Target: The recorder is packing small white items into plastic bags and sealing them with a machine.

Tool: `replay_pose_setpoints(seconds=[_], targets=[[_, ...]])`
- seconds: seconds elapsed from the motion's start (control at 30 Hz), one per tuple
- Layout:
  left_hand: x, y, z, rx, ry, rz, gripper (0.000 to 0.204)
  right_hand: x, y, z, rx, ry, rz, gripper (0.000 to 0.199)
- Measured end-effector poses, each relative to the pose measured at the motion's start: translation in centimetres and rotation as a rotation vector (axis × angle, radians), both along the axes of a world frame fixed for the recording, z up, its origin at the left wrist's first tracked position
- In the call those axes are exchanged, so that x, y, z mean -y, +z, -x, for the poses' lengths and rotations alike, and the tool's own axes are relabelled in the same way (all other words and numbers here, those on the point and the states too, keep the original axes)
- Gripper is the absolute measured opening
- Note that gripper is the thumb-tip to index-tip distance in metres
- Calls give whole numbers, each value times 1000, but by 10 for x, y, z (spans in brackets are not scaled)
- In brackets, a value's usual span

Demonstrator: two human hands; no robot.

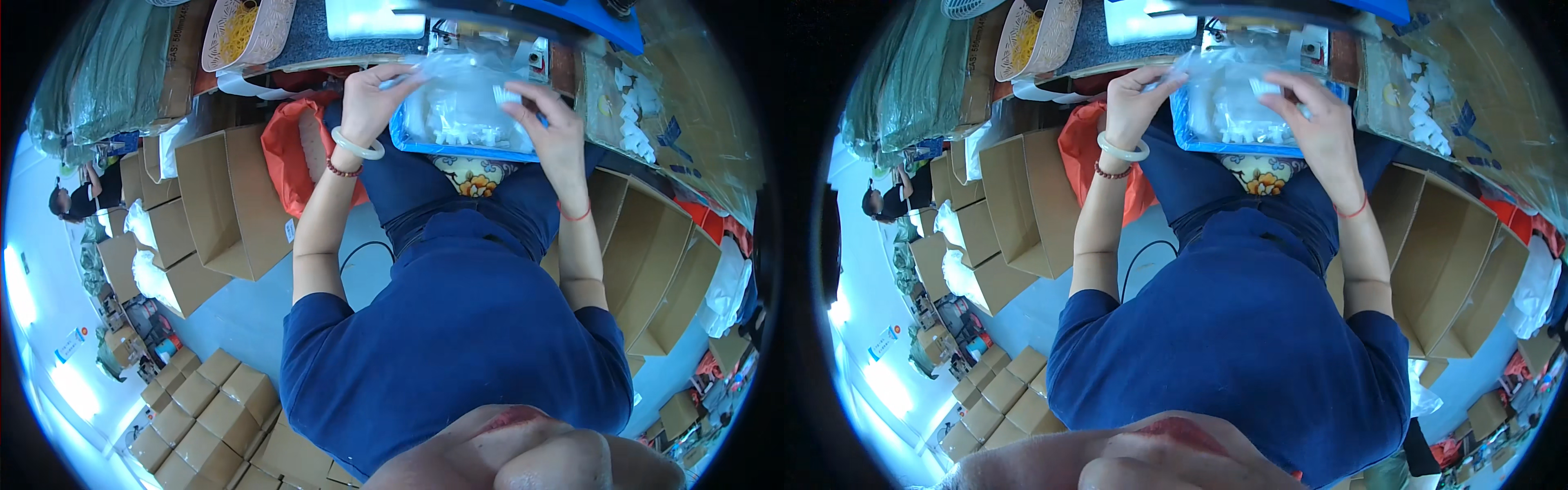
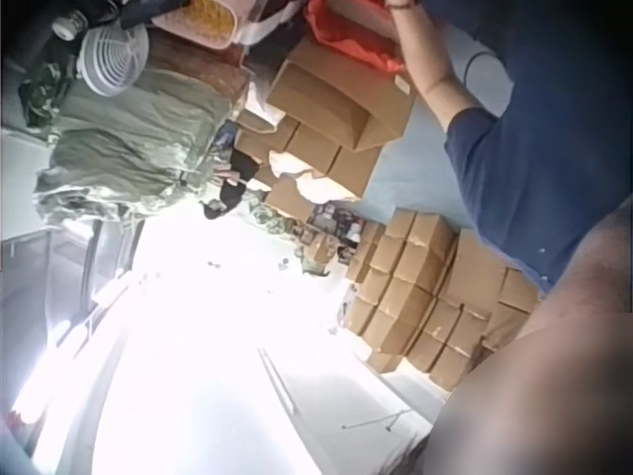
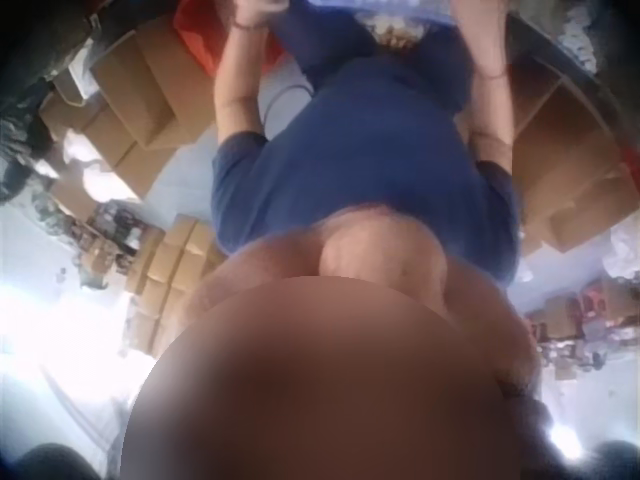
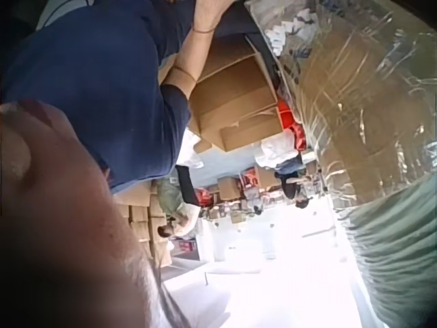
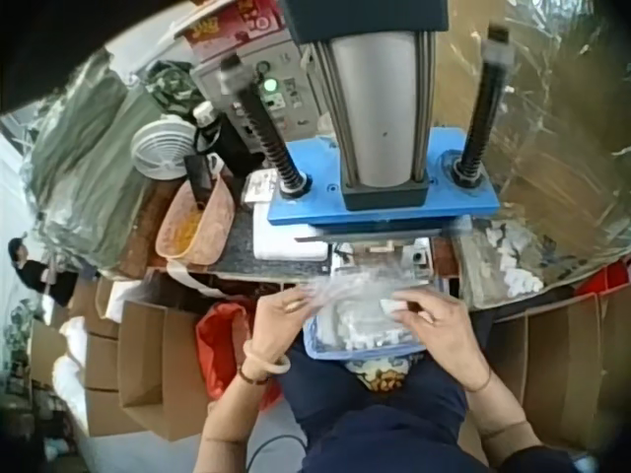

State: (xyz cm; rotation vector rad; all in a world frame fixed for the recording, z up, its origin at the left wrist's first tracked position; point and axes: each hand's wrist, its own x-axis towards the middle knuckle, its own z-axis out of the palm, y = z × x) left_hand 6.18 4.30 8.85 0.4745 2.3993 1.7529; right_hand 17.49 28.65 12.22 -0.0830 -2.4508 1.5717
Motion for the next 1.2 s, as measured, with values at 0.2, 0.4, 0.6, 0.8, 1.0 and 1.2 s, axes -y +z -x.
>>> replay_pose_setpoints(seconds=[0.2, 0.4, 0.6, 0.8, 1.0, 1.2], targets=[[-18, 25, -21, 217, -151, -113, 19, 1, 48, 20, -255, 84, -169, 24], [-26, 19, -11, 610, -557, -137, 23, -31, 40, 38, -113, 425, -442, 26], [-51, -38, 7, 1013, -350, -562, 22, -54, 6, 44, 153, 35, -358, 31], [-77, -42, 29, 1075, -292, -669, 25, -127, -58, 44, 114, -660, -1182, 26], [-38, -47, 53, 319, -255, -254, 33, -142, -90, 45, -69, -391, -916, 21], [18, -100, 100, -749, -65, 687, 58, -134, -74, 35, -52, -538, -517, 31]])
